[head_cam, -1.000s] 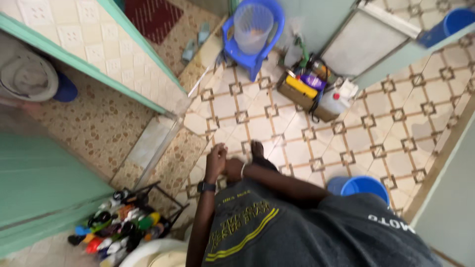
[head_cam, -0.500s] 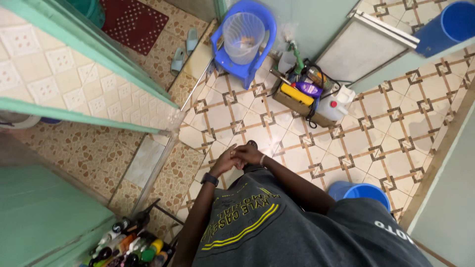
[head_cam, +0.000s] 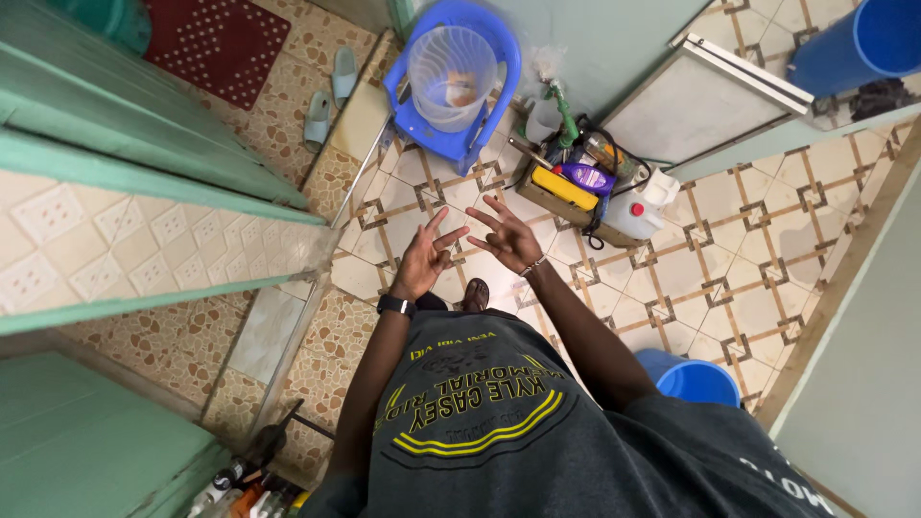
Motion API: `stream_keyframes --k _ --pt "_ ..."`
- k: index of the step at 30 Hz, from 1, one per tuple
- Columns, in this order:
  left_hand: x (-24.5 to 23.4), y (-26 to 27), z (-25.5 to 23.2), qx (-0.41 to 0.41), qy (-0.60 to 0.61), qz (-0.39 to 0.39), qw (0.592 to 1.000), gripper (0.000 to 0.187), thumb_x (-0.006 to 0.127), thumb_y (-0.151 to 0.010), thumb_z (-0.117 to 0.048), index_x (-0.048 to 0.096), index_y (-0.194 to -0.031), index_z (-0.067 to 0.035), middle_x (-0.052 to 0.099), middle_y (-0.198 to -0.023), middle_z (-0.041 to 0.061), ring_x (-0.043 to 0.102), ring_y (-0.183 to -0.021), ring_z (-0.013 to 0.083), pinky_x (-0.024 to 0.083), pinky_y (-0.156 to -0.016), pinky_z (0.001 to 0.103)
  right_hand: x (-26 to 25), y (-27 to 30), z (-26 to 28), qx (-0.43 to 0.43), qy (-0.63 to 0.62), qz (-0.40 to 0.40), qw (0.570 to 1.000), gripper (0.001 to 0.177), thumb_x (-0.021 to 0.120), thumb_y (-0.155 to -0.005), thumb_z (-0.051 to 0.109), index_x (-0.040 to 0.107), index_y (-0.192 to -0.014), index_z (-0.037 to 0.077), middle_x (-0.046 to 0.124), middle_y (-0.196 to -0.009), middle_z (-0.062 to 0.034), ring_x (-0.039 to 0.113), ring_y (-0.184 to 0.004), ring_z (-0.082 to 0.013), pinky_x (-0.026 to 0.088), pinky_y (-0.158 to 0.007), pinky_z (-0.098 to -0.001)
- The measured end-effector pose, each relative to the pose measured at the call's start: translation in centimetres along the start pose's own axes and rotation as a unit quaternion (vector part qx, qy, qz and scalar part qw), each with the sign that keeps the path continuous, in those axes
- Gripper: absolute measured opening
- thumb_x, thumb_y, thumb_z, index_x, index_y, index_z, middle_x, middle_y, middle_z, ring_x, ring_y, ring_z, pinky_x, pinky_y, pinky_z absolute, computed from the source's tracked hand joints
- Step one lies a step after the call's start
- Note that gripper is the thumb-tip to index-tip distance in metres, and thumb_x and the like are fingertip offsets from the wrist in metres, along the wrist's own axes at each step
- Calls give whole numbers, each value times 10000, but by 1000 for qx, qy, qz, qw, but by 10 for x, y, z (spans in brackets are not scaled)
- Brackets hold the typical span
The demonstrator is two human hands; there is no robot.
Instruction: The person picks up a floor mat, shakes it out, places it on a shelf, and then prepares a cleaning solution in a blue bucket by adding liquid from a green bottle and another blue and orange bottle, and finally rinses out the bucket and a yellow towel.
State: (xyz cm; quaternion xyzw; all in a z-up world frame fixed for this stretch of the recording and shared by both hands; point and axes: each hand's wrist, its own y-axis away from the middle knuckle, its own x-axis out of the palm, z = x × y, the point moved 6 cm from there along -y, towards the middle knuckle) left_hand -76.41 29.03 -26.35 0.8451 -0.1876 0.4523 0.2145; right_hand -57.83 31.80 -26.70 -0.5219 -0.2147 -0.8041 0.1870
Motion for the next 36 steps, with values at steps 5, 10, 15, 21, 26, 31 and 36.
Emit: stream_keyframes --k 5,10,15,21,26,31,36 --pt "-35 -42 -11 48 12 -19 999 837 653 -1066 -187 129 -1714 -120 540 -1412 257 409 -544 11 461 -1235 434 -10 -35 -5 -48 26 -86 995 953 475 -758 -210 216 -1620 101 292 -1627 -312 529 -579 -72 385 -1219 -469" --pt "-60 -93 -56 5 44 -38 998 1019 678 -853 84 103 -1672 -110 256 -1690 217 540 -585 16 385 -1222 497 -38 -89 0 -60 18 -122 991 998 463 -751 -236 185 -1654 85 281 -1642 -336 522 -576 -54 335 -1226 -404" --pt "-117 -175 -90 -59 77 -50 994 1004 653 -870 77 101 -1679 -138 215 -1720 178 697 -977 102 381 -1192 481 -77 -171 8 -100 -26 -188 977 993 510 -753 -209 180 -1638 98 294 -1629 -314 540 -582 -47 347 -1208 -448" --pt "-262 -305 -110 -125 61 -122 983 792 667 -945 -131 266 -1627 -132 436 -1551 181 632 -1166 201 480 -1091 461 -211 -264 17 -174 -9 -312 934 673 508 -804 -132 439 -1462 -5 487 -1528 -298 586 -572 -154 423 -1193 -491" --pt "-416 -400 -107 -204 -191 -356 892 615 709 -989 -311 514 -1465 26 568 -1393 178 634 -1212 269 547 -964 478 -362 -300 39 -178 151 -646 727 331 664 -899 -37 616 -1226 -54 667 -1247 -207 722 -894 -236 582 -816 -422" --pt "-469 -436 -88 -291 -312 -405 809 770 759 -909 -308 333 -1513 -96 533 -1416 121 616 -1184 318 586 -908 502 -445 -342 67 -140 233 -581 767 494 663 -785 -51 649 -1278 -72 748 -1106 -143 727 -941 -218 601 -816 -320" --pt "-495 -444 -71 -243 -270 -298 883 758 677 -850 -153 347 -1531 -115 560 -1363 111 669 -1088 289 628 -780 455 -479 -353 62 -84 226 -605 759 410 683 -798 4 660 -1198 -84 744 -1032 -175 726 -850 -221 608 -767 -341"
